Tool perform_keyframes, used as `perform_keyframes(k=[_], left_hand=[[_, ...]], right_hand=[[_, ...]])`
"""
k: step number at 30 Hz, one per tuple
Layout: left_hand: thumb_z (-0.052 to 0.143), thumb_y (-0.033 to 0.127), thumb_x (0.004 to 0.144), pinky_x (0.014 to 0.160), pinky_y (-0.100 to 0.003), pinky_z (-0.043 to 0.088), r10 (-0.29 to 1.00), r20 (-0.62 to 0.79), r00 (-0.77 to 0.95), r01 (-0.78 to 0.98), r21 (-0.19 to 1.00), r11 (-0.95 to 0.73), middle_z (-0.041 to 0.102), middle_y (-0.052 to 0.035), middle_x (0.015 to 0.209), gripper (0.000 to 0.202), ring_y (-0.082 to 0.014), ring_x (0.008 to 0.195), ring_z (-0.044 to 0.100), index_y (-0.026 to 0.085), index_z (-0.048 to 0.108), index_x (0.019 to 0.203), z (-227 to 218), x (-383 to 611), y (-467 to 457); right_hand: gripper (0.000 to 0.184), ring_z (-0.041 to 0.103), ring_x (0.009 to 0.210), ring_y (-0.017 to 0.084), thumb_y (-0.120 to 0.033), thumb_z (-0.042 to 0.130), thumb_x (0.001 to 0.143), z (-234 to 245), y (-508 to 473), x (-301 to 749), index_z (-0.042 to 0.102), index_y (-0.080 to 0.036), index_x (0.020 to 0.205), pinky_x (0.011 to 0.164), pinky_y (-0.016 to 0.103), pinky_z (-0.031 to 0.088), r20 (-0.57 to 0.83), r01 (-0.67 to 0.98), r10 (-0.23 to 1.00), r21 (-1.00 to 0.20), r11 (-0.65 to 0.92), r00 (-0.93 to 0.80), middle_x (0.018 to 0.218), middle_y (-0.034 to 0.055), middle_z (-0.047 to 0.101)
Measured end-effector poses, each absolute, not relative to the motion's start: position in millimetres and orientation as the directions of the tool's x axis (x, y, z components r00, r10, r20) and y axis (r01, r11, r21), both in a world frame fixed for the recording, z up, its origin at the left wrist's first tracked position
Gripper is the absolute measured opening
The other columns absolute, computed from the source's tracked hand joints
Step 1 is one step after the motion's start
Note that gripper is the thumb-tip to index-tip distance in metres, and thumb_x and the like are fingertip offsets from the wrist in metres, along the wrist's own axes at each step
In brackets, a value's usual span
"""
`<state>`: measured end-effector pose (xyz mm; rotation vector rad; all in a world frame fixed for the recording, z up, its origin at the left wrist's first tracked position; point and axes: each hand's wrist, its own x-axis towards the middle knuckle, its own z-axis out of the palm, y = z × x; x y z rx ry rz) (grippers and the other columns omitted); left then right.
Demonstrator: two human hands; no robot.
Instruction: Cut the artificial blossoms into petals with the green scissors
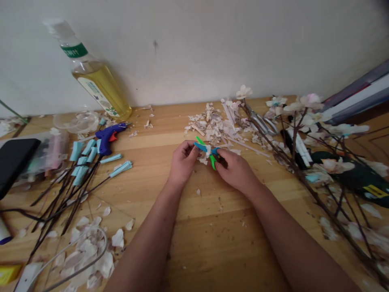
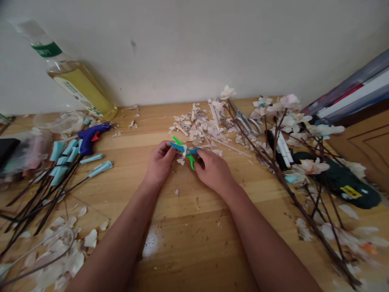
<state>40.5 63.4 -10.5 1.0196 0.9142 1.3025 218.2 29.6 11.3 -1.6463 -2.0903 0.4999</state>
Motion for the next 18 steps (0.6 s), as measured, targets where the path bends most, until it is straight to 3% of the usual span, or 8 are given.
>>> perform_keyframes(k=[11, 15, 18], left_hand=[[0.076, 0.044, 0.078, 0.067, -0.023, 0.049, 0.998, 0.04, 0.057, -0.318, 0.948, -0.02, 0.066, -0.0015, 0.078, 0.028, -0.0102, 0.067, 0.059, 0.018, 0.068, 0.084, -3.8, 39.4, 61.8], [0.077, 0.047, 0.077, 0.068, -0.024, 0.05, 0.997, 0.005, 0.078, -0.375, 0.927, 0.024, 0.067, -0.0019, 0.079, 0.031, -0.0098, 0.067, 0.06, 0.018, 0.066, 0.083, -2.7, 39.6, 61.5], [0.08, 0.045, 0.075, 0.069, -0.024, 0.051, 0.996, -0.024, 0.084, -0.435, 0.898, 0.059, 0.067, -0.0007, 0.077, 0.032, -0.0091, 0.065, 0.06, 0.018, 0.066, 0.084, -5.7, 39.7, 62.8]], right_hand=[[0.014, 0.06, 0.075, 0.022, -0.022, 0.051, 0.087, 6.9, 32.4, 223.9, 0.063, -0.022, 0.094, 0.065, 0.03, 0.039, 0.088, 0.811, 0.987, -0.563, 0.163, -0.138, 0.086, 0.0063, 0.068], [0.014, 0.058, 0.068, 0.02, -0.028, 0.053, 0.088, 5.6, 33.3, 224.3, 0.065, -0.022, 0.091, 0.063, 0.03, 0.039, 0.071, 0.774, 0.996, -0.627, 0.092, -0.061, 0.078, 0.004, 0.067], [0.014, 0.059, 0.074, 0.022, -0.034, 0.057, 0.087, 7.4, 31.7, 222.3, 0.062, -0.022, 0.092, 0.066, 0.031, 0.042, 0.064, 0.76, 0.993, -0.639, 0.118, -0.1, 0.082, 0.0052, 0.066]])
